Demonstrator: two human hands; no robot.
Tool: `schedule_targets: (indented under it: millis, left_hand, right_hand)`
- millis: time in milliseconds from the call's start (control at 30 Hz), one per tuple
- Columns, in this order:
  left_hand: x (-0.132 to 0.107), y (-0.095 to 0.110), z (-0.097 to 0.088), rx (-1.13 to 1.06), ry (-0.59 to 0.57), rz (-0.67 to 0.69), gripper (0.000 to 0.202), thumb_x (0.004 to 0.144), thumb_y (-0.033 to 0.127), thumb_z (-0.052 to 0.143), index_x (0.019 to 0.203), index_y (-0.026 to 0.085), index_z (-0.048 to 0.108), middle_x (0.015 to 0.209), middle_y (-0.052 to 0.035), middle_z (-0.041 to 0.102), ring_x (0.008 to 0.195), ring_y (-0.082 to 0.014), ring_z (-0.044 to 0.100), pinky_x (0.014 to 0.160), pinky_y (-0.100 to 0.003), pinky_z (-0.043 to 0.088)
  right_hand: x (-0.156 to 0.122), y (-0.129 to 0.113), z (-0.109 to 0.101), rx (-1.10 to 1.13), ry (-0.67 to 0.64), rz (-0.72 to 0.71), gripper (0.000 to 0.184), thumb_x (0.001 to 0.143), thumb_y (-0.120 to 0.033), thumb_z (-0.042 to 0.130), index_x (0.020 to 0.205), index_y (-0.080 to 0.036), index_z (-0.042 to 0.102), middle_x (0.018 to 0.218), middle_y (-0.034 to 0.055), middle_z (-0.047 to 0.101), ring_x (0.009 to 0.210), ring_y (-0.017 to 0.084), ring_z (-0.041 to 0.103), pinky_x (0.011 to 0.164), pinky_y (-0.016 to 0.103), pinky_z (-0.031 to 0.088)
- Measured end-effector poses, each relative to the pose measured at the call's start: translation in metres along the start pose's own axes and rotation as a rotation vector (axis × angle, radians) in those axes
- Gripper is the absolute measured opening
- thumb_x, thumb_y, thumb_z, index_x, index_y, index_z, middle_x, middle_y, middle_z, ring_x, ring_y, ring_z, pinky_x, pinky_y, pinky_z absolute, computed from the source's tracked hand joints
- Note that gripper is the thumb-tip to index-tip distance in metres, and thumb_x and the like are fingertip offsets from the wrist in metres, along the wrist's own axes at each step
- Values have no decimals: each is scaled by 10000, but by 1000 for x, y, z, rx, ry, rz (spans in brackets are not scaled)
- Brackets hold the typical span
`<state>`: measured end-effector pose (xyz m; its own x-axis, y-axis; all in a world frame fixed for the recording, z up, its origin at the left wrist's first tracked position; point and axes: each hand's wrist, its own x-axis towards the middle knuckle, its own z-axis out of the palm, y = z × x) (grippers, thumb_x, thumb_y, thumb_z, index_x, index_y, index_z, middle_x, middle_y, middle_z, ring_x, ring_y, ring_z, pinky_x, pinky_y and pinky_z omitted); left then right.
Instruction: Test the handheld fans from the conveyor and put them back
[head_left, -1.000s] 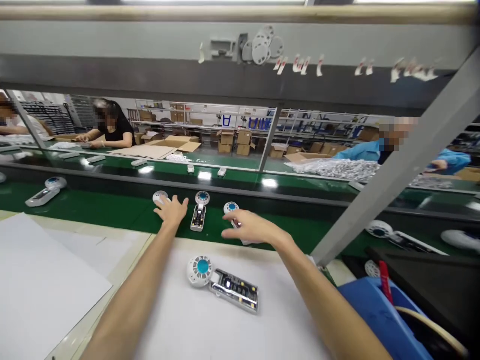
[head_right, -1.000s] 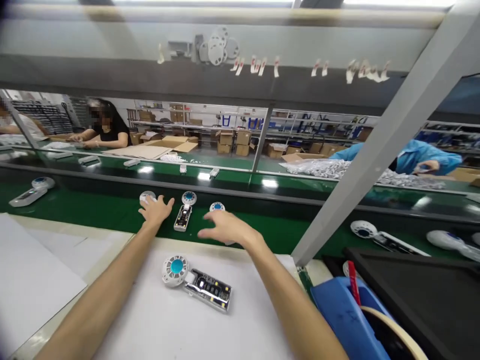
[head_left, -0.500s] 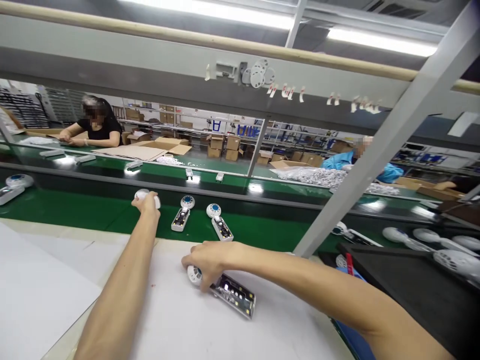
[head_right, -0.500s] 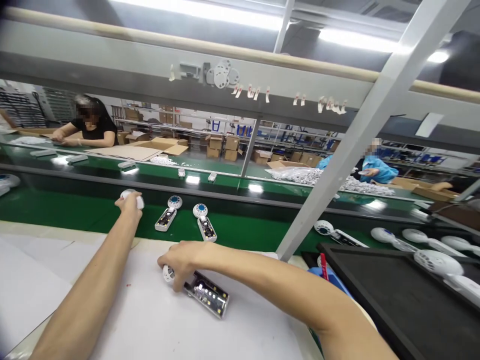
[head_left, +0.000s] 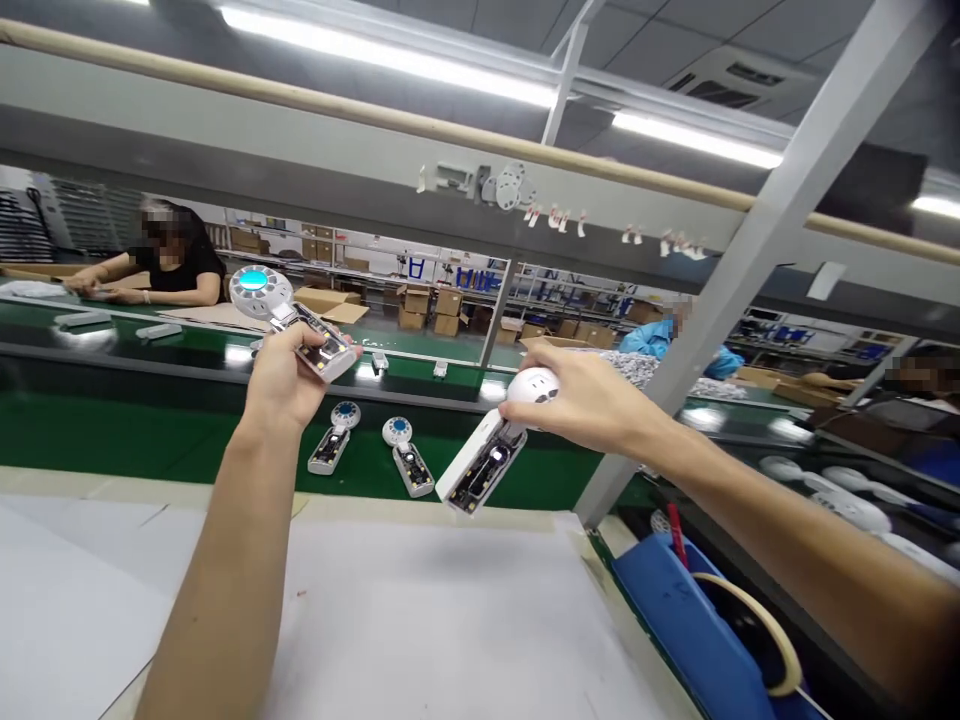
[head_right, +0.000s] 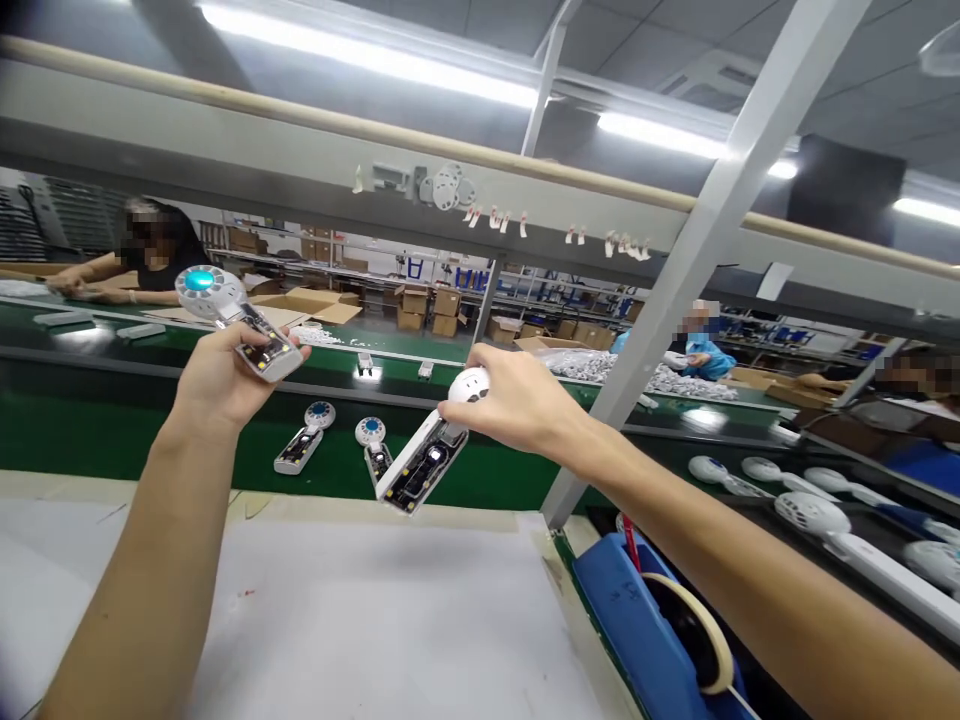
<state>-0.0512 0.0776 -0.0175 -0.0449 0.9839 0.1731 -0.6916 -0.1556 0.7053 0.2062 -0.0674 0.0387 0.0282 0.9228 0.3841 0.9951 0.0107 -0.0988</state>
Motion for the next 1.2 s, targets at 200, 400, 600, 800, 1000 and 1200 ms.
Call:
schedule_targets:
  millis: [200, 400, 600, 800, 1000, 1200]
  left_hand:
    - [-35, -7, 23, 403, -348, -2, 561, 670, 236, 770, 1154, 220, 488, 803, -9, 635, 568, -177, 630, 502, -326, 569]
    - [-85, -43, 59, 705, -640, 183, 749, 622, 415, 887, 1240, 251, 499, 1055, -49, 673, 936, -248, 682, 750, -330, 559]
    - [-100, -44, 67, 818, -681, 165, 675, 704, 291, 802, 1282, 270, 455, 1001, -16, 706, 884, -231, 682, 695, -301, 519]
    - [-97, -50, 64, 787, -628, 252, 698, 674, 298, 823, 1283, 265, 485, 936, -8, 710, 816, -222, 687, 676, -297, 511]
    - [-102, -46, 67, 827, -601, 226, 661, 662, 245, 807, 1242, 261, 489, 916, 8, 710, 830, -214, 681, 709, -296, 520]
    - [-93, -49, 65, 753, -655, 254, 739, 671, 310, 847, 1304, 257, 470, 1044, -27, 704, 952, -236, 680, 809, -325, 530]
  right_hand:
    - [-7, 6, -28, 44, 273, 77, 328, 745, -468, 688, 936, -202, 683, 821, 19, 708, 681, 184, 611, 576, 274, 400]
    - [-8, 1, -44, 69, 356, 78, 270, 724, -444, 700, 852, -207, 682, 760, -5, 699, 649, 167, 608, 570, 271, 400]
    - [-8, -5, -43, -83, 377, 49, 267, 714, -429, 670, 840, -194, 667, 706, 5, 683, 586, 160, 548, 557, 284, 342]
    - [-6, -9, -44, -127, 390, 42, 299, 727, -461, 642, 840, -184, 663, 686, 21, 668, 571, 166, 520, 545, 294, 318]
    - [-3, -11, -43, -141, 357, 45, 293, 727, -456, 630, 814, -177, 650, 684, 28, 663, 563, 163, 510, 532, 293, 286]
    - [0, -11, -45, -104, 373, 47, 281, 710, -446, 653, 814, -185, 665, 701, 17, 672, 579, 163, 528, 534, 285, 313]
